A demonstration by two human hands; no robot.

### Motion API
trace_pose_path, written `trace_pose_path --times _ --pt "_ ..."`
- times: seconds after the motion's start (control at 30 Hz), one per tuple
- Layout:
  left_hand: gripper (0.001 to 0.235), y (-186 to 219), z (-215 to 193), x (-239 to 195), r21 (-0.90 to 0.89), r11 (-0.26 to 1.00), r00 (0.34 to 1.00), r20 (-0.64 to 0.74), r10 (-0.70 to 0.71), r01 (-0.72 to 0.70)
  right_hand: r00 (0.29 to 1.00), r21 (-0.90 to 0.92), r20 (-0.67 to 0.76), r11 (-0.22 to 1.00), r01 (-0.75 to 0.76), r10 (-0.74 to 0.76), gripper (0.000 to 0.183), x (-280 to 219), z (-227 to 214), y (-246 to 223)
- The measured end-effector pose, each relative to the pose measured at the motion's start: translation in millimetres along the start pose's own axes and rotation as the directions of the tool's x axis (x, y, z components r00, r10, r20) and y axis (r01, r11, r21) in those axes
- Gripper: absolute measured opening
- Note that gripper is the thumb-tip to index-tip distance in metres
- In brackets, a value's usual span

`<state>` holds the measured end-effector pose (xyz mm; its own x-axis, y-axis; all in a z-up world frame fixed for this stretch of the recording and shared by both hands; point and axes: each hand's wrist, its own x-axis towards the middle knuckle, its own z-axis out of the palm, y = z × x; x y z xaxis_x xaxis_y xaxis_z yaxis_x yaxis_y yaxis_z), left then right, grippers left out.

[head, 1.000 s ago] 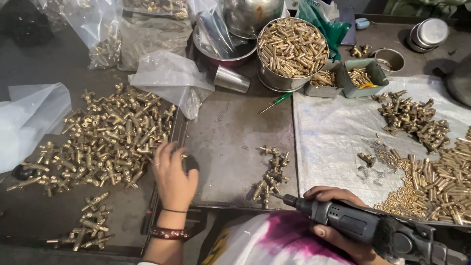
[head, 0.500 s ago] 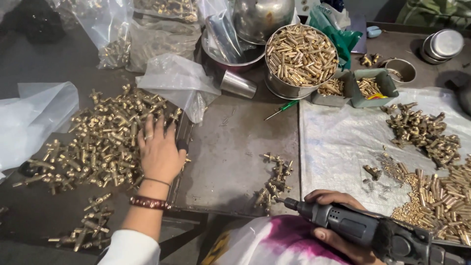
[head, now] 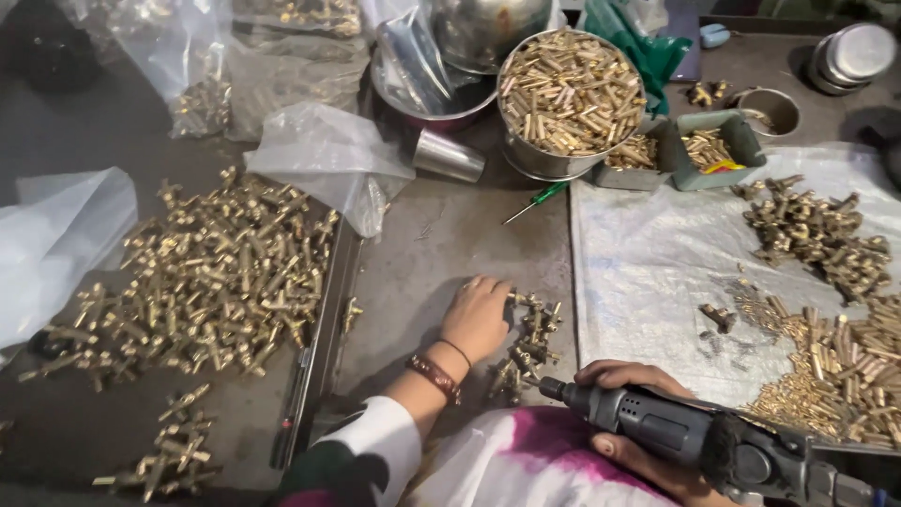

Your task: Polishing small brass T-junction parts using a rotary tool at a workbench.

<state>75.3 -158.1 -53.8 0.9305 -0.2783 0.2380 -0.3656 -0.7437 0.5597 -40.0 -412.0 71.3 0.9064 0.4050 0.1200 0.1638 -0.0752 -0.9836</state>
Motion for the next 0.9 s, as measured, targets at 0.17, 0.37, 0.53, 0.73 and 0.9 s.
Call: trace_pose_path --times 0.17,0.37,0.53,0.73,0.9 --pt "0.035 -17 18 10 -0.008 0.997 0.995 0.068 -0.076 0.076 0.999 -0.086 -0.031 0.996 -0.015 0.013 0.05 -5 -9 -3" --pt "0.032 -45 21 -4 -0.296 0.944 0.976 -0.111 -0.185 0.146 0.985 -0.05 -0.148 0.994 -0.102 0.093 0.046 0 -6 -16" --pt "0.027 -48 18 -5 -0.835 0.393 0.818 0.111 -0.564 0.384 0.984 -0.033 -0.1 0.988 -0.15 0.146 0.047 10 -7 -20" --pt "0.016 12 4 -23 -0.895 -0.2 0.776 0.445 -0.448 0.397 0.991 -0.006 -0.124 0.998 -0.055 0.054 0.05 7 -6 -18" --pt "0.018 59 -16 -22 -0.783 -0.346 0.741 0.611 -0.278 0.516 0.987 0.352 -0.147 0.93 0.107 -0.058 0.058 -3 -10 -13"
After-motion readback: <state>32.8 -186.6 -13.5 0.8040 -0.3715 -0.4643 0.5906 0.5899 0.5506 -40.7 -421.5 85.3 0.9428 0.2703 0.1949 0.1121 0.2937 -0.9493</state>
